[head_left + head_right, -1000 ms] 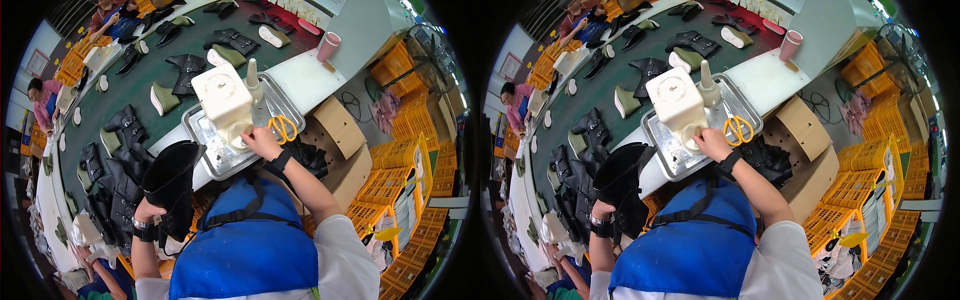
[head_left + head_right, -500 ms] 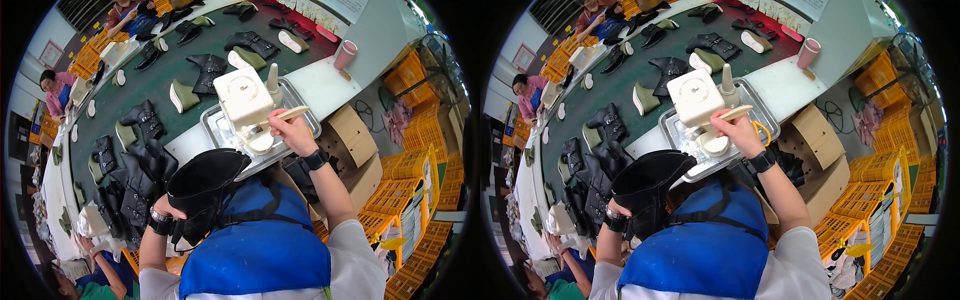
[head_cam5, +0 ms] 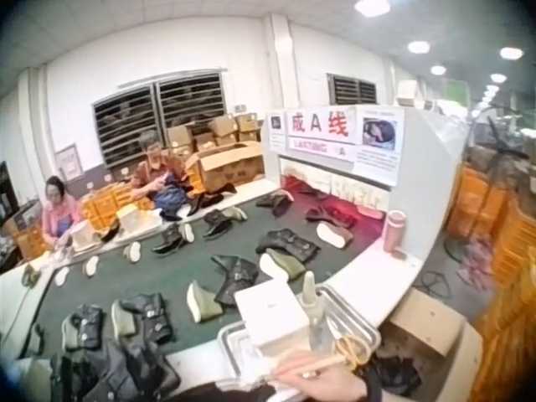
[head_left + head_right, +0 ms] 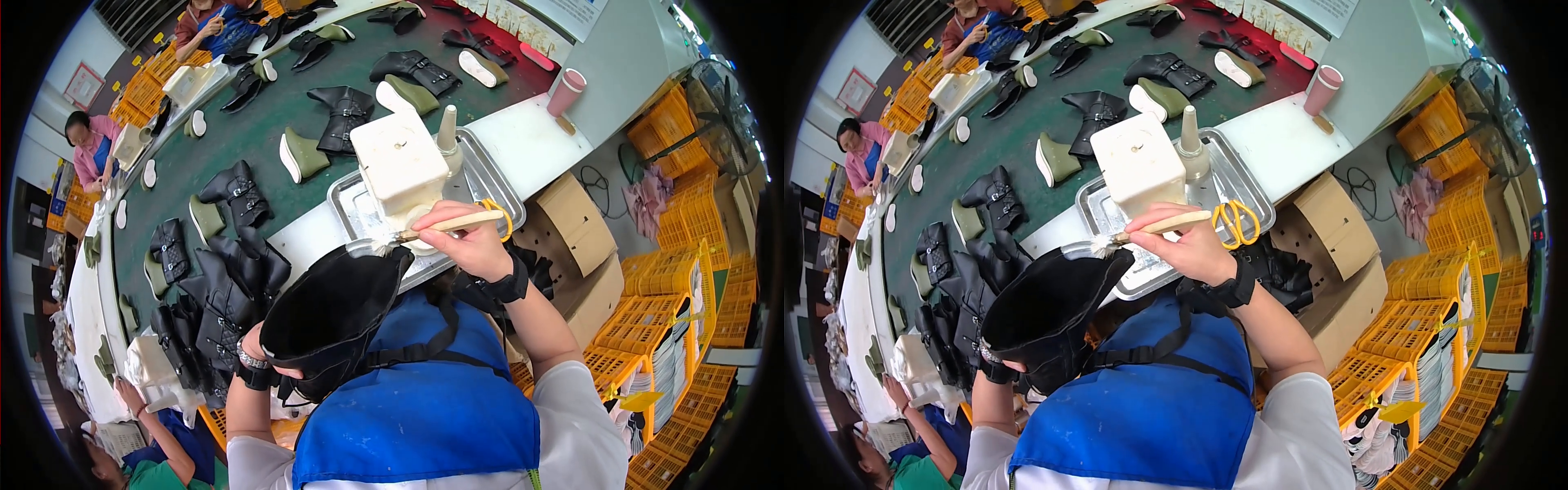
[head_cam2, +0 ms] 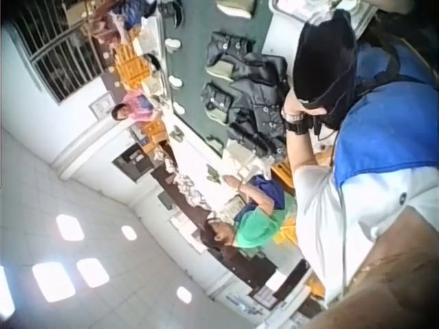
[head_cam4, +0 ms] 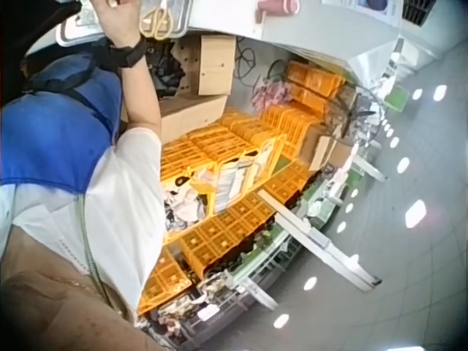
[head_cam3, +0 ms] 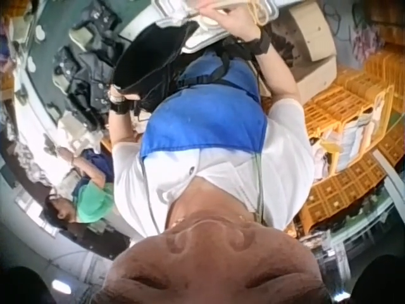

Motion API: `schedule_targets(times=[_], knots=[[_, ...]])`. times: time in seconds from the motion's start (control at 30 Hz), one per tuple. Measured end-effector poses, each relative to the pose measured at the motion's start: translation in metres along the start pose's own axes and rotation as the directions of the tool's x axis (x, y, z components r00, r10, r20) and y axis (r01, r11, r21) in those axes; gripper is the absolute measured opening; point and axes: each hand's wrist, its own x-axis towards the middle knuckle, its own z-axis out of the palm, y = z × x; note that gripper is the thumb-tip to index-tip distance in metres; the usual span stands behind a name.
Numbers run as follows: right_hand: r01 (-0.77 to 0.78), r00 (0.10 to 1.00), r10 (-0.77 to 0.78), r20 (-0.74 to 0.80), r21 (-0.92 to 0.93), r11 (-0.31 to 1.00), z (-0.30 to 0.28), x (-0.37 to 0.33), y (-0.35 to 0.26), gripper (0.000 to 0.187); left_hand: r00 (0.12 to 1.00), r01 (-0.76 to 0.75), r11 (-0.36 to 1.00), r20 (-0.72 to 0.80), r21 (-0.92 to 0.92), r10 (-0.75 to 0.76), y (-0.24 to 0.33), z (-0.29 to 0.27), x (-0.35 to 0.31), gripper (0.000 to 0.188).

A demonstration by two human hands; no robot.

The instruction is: Apply adhesive to the edges and seams of black leather boots using a brush and a glue dispenser.

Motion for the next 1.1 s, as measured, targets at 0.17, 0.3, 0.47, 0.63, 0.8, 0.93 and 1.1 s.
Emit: schedule_targets(times=[0.17,0.3,0.47,0.63,0.8,0.93,1.1], knots=[[0.009,1.000,-0.010,-0.009,-0.047,0.999,0.000,0.007,-0.008,0.009,0.999,0.022,0.988,0.030,0.152,-0.027,0.027,0.005,0.001,0.104],[0.085,0.984,-0.049,0.172,-0.210,0.974,-0.002,0.022,-0.016,0.008,1.000,0.005,0.980,-0.001,0.199,-0.005,0.060,0.013,0.022,0.111],[0.115,0.961,-0.003,0.278,-0.387,0.915,0.001,0.045,-0.013,0.015,0.989,0.136,0.928,-0.106,0.346,-0.106,0.073,0.021,0.036,0.098],[0.033,0.908,0.199,0.368,-0.537,0.843,0.002,0.066,-0.012,0.024,0.982,0.143,0.724,-0.188,0.675,-0.019,0.068,0.030,0.038,0.088],[-0.089,0.950,0.191,0.248,-0.371,0.924,0.002,0.064,-0.004,0.025,0.971,0.159,0.771,-0.239,0.616,-0.010,0.053,0.034,0.039,0.086],[-0.170,0.969,0.203,0.142,-0.218,0.961,0.007,0.050,-0.011,0.028,0.950,0.190,0.865,-0.310,0.464,-0.042,0.048,0.033,0.037,0.089],[-0.159,0.978,0.192,0.076,-0.319,0.934,0.015,0.047,-0.008,0.029,0.948,0.182,0.914,-0.311,0.362,-0.066,0.048,0.035,0.032,0.095]])
